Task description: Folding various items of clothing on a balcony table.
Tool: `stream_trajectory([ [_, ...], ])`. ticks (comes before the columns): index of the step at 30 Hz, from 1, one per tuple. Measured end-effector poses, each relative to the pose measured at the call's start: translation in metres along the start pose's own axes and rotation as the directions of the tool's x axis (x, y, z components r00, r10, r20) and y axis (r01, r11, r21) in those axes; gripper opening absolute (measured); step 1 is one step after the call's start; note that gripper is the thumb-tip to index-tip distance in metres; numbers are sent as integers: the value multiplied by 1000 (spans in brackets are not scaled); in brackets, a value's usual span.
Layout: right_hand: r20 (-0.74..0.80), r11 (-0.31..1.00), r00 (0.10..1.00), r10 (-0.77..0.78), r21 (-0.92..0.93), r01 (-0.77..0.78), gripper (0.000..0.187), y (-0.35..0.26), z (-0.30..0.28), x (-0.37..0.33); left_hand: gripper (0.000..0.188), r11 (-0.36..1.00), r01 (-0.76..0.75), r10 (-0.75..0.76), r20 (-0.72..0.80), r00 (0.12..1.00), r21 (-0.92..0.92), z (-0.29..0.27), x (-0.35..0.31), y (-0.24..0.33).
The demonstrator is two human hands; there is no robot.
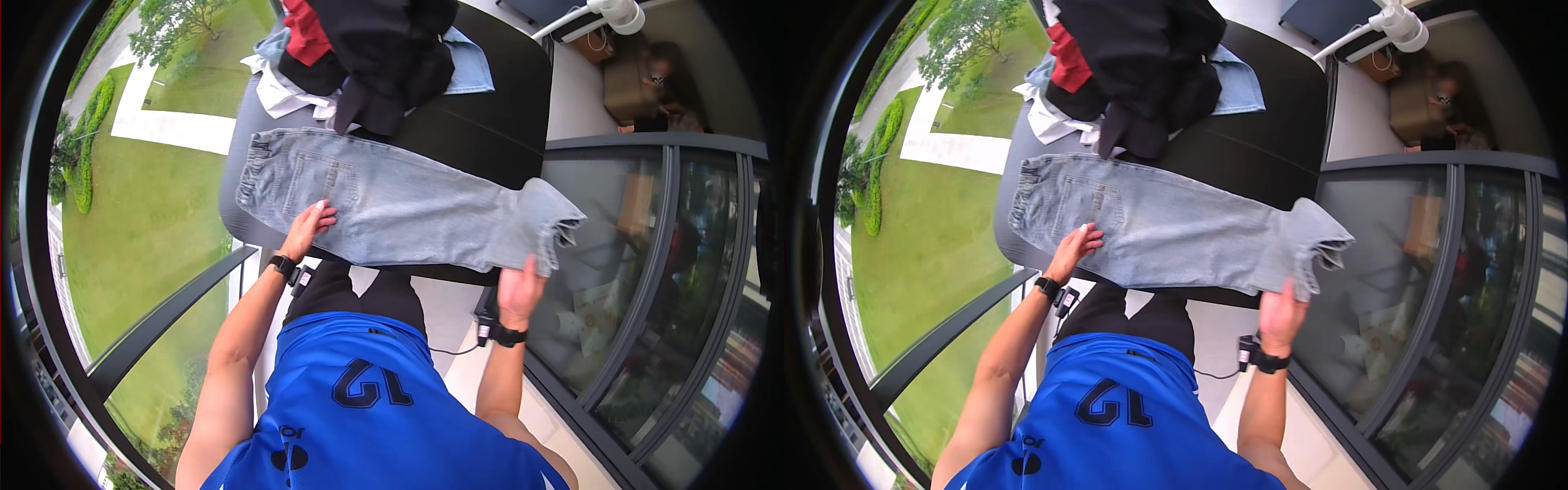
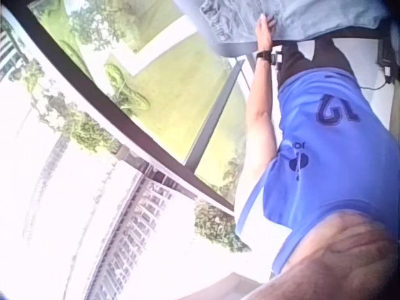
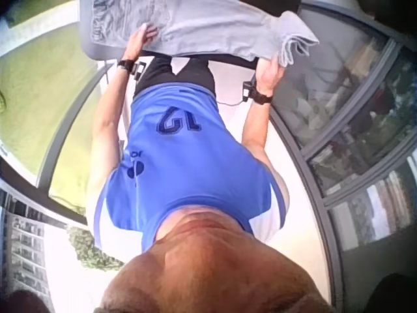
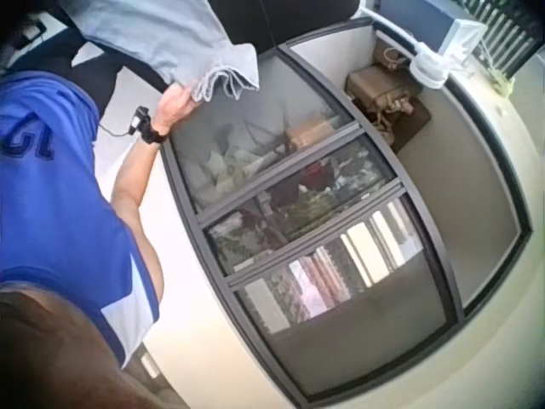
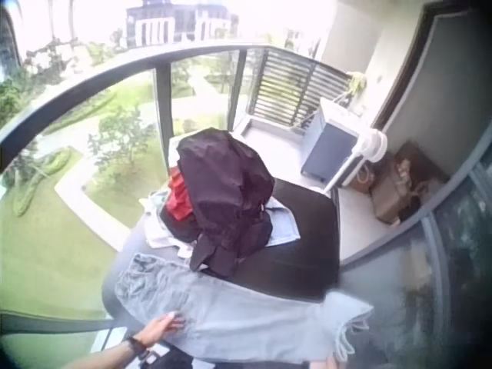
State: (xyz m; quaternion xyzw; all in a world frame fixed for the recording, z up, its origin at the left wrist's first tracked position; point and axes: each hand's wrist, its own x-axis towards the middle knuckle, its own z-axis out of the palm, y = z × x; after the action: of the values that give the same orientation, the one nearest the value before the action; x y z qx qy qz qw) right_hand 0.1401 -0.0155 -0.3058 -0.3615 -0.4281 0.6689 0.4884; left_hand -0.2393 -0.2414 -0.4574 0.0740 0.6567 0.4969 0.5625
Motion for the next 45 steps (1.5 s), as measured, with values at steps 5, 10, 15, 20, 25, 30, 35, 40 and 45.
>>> stream_trajectory([
  [5,233,994,968,93,-76,-78,50,76,163,-36,82,978,107,-77,166,983,-181,-9,-1,1],
  [10,744,629,634,212,-600,494,69,163,296,-54,102,777,72,-47,56,997,-626,-44,-17,-5],
  [15,683,587,523,510,-721,369,46,188,247,-65,105,470,72,-108,24,994,-880,-93,-39,-3],
  [20,291,462,950,113,-862,209,16,161,120,-58,49,907,-64,-111,-381,918,-417,-126,-32,11],
  [25,-391,388,920,3,-848,-362,48,145,36,-31,57,612,23,630,-504,591,791,-143,-12,31],
  [30,-268,622,689,673,-299,-724,40,166,26,-12,68,616,69,359,-358,862,784,-160,21,59],
  [35,-165,849,950,265,-427,-311,26,166,10,24,51,692,-39,299,-238,924,721,-150,39,46],
  [40,-147,50,988,48,-987,-150,37,137,-18,32,73,641,-31,409,-306,860,767,-95,13,29],
  [45,427,124,901,-80,-892,434,37,114,-6,-14,91,74,-168,694,70,716,983,-55,-45,45],
])
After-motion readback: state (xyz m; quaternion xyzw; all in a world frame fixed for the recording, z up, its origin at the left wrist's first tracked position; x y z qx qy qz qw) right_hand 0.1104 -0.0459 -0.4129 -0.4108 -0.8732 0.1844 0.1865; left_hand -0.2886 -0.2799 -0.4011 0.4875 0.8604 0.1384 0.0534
